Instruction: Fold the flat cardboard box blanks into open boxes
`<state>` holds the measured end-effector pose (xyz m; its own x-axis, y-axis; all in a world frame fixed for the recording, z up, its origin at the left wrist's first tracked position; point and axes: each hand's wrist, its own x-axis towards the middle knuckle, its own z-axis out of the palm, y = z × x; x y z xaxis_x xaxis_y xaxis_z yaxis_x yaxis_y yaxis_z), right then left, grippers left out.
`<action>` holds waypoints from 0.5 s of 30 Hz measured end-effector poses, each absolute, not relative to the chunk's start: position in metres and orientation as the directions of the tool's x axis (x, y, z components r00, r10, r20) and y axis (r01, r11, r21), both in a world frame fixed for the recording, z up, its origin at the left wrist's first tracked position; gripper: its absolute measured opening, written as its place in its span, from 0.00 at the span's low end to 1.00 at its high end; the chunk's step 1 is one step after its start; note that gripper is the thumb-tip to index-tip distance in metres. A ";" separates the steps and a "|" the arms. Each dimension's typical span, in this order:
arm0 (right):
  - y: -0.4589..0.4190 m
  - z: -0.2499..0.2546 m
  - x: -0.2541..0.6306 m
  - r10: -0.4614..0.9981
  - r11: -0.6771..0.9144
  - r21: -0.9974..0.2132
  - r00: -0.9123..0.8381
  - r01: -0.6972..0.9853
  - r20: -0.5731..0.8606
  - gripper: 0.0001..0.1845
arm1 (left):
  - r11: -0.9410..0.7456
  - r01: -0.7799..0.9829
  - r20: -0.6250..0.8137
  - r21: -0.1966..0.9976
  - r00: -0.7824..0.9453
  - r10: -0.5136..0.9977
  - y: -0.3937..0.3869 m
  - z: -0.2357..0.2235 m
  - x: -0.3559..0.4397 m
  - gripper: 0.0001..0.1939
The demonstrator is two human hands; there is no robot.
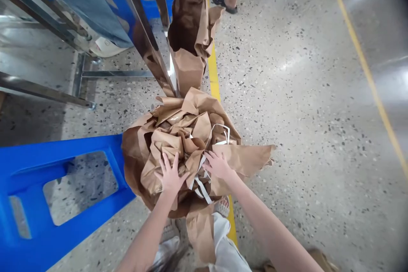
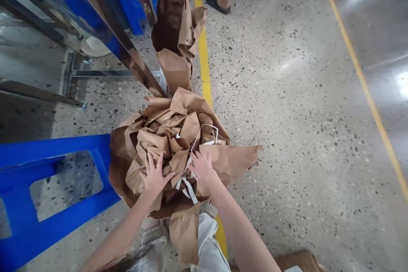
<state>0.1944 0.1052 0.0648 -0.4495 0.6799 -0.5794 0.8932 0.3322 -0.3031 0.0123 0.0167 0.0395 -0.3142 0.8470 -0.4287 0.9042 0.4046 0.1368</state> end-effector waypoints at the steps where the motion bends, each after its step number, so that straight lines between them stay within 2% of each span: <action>1: 0.102 0.055 0.196 0.678 0.332 -0.297 -0.445 0.895 -0.585 0.26 | 0.414 0.899 -0.437 0.141 -0.319 0.841 0.023 0.025 0.012 0.40; 4: 0.090 0.035 0.204 0.692 0.314 -0.267 -0.412 0.911 -0.593 0.25 | 0.436 0.887 -0.463 0.149 -0.327 0.824 0.034 0.002 0.011 0.40; 6: 0.084 0.036 0.211 0.717 0.277 -0.243 -0.368 0.930 -0.591 0.22 | 0.438 0.884 -0.480 0.162 -0.318 0.818 0.033 0.006 0.008 0.43; 9: 0.073 0.054 0.224 0.766 0.181 -0.245 -0.293 0.953 -0.572 0.20 | 0.425 0.884 -0.512 0.194 -0.278 0.813 0.026 0.037 0.001 0.46; 12: 0.051 0.080 0.231 0.830 0.066 -0.322 -0.231 0.945 -0.508 0.21 | 0.389 0.897 -0.526 0.212 -0.230 0.819 0.013 0.083 -0.012 0.44; 15: 0.011 0.098 0.229 0.887 -0.197 -0.302 0.038 0.933 -0.460 0.20 | 0.402 0.880 -0.487 0.253 -0.243 0.839 0.000 0.122 -0.031 0.40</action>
